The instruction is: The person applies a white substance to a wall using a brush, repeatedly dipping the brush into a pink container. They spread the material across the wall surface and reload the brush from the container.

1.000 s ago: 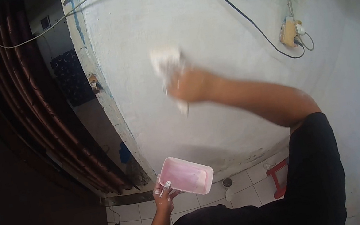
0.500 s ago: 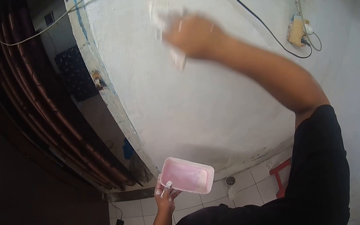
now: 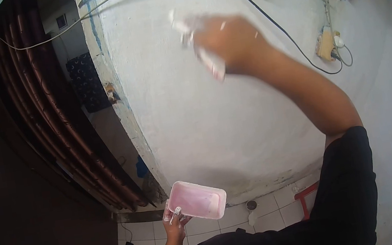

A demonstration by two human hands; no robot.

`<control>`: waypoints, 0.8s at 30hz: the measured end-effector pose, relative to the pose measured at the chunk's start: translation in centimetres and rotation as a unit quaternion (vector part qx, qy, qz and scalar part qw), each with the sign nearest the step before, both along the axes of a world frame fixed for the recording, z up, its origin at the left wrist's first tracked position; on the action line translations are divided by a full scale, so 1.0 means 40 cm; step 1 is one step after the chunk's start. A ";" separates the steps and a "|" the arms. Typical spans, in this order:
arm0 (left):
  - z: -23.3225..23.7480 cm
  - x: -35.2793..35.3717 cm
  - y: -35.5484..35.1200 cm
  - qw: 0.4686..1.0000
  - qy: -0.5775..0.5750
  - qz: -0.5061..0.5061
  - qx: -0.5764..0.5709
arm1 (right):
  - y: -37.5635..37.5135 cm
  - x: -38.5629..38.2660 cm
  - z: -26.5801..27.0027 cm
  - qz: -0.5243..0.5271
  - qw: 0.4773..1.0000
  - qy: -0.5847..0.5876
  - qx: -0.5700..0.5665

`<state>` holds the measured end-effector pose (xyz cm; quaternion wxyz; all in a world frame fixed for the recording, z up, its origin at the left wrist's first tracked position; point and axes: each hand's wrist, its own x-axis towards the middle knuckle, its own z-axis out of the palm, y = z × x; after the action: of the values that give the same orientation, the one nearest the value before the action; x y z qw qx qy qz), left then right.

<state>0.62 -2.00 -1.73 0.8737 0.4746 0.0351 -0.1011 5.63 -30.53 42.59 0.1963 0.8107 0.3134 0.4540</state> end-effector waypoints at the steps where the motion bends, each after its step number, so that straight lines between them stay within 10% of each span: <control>1: 0.000 0.000 -0.004 1.000 -0.003 -0.005 -0.004 | 0.000 -0.004 0.039 -0.027 0.998 -0.049 0.016; 8: 0.017 -0.008 -0.014 1.000 0.006 -0.008 0.007 | -0.039 0.115 -0.179 -0.054 0.992 -0.054 -0.098; 16: 0.062 -0.022 0.000 1.000 -0.019 -0.010 0.023 | 0.043 0.069 -0.426 0.015 0.937 0.333 -0.106; 20: 0.064 -0.024 0.006 1.000 0.001 0.007 0.022 | 0.039 0.078 -0.210 0.117 0.991 0.014 -0.064; 24: 0.051 -0.026 0.003 1.000 0.008 0.004 0.020 | 0.029 0.118 -0.094 0.017 0.997 -0.053 0.055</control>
<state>-0.40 -1.88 0.30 0.8643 0.4907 0.0459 -0.1007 10.34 -29.35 38.85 0.1603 0.7893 0.2910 0.5164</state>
